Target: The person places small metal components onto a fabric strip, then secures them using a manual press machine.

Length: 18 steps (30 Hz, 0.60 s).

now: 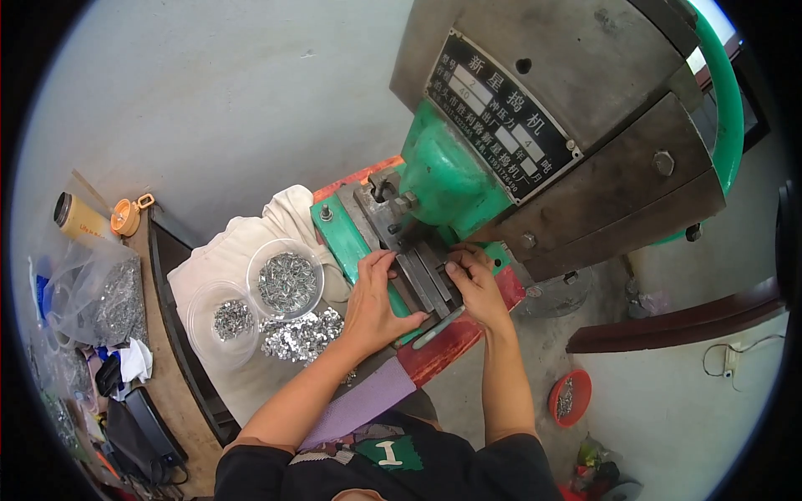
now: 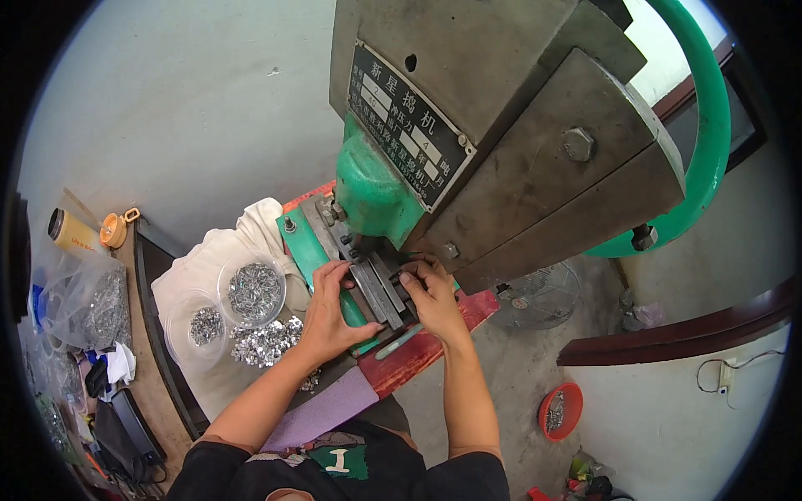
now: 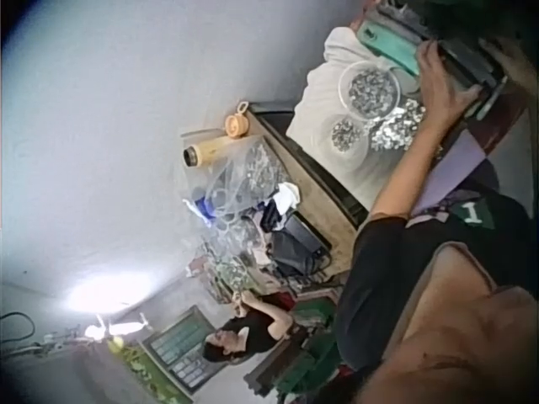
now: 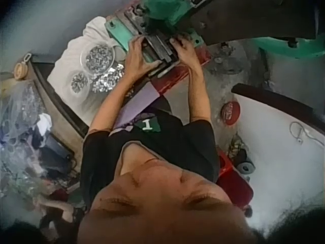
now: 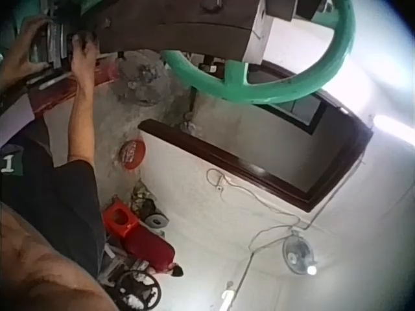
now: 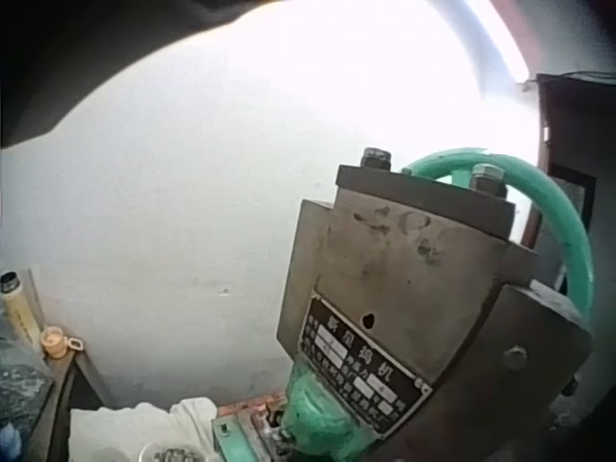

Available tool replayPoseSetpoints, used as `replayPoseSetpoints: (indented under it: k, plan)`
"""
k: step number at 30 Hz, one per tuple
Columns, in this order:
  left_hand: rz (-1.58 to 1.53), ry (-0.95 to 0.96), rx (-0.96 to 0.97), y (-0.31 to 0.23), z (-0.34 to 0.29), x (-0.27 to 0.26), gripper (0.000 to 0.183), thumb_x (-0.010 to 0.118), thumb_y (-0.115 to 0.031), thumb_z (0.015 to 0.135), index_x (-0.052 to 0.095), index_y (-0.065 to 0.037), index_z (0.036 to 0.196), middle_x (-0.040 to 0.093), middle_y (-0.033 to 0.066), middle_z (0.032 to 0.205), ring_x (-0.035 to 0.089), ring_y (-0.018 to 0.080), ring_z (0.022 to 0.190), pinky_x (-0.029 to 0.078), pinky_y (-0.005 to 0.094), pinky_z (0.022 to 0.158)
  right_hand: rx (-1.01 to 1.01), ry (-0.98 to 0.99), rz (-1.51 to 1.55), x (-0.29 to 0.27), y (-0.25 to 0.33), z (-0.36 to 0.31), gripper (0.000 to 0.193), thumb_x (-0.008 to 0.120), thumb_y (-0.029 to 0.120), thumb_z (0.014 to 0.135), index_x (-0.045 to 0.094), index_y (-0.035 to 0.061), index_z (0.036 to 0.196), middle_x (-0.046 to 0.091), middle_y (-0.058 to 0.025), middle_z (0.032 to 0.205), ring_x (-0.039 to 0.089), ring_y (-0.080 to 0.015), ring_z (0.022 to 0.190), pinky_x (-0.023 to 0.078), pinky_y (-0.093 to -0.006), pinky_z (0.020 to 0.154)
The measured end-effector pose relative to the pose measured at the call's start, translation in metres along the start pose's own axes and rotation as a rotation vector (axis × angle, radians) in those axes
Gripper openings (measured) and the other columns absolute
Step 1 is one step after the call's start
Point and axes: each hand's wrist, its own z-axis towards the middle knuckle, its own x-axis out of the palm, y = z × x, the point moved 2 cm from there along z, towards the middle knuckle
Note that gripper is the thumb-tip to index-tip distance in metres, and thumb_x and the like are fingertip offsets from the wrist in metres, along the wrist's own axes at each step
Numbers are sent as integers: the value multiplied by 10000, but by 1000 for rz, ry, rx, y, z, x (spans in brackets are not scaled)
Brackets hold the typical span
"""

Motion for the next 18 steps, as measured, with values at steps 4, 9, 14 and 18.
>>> replayPoseSetpoints:
  k: [4, 9, 14, 18]
  plan:
    - [-51, 17, -8, 0, 0, -3, 1033, 924, -149, 590, 337, -15, 1429, 361, 195, 1363, 573, 337, 1102, 531, 406, 934, -42, -161, -100, -7, 17, -8, 225, 683, 220, 918, 662, -3, 902, 639, -138, 848, 600, -305, 891, 455, -384, 798]
    - [-95, 40, -64, 4, -19, -18, 983, 899, -120, 646, 338, -42, 1449, 366, 184, 1355, 583, 301, 1085, 536, 378, 898, -89, 78, -364, -19, 53, -47, 262, 729, 284, 886, 636, 43, 845, 617, -108, 754, 623, -323, 770, 472, -430, 690]
    - [-181, 32, -129, 5, -46, -23, 710, 798, -47, 765, 442, -24, 1380, 471, 161, 1263, 608, 231, 1032, 528, 318, 813, -91, 68, -493, -6, 54, -63, 263, 758, 262, 855, 643, 26, 878, 629, -124, 752, 605, -334, 634, 474, -404, 593]
    - [-280, 65, -146, -4, -59, -25, 553, 750, 21, 787, 544, -26, 1299, 542, 122, 1163, 619, 185, 976, 520, 287, 797, -266, -38, -585, -3, 47, -75, 220, 752, 213, 858, 659, 19, 907, 616, -122, 735, 594, -314, 608, 450, -394, 565]
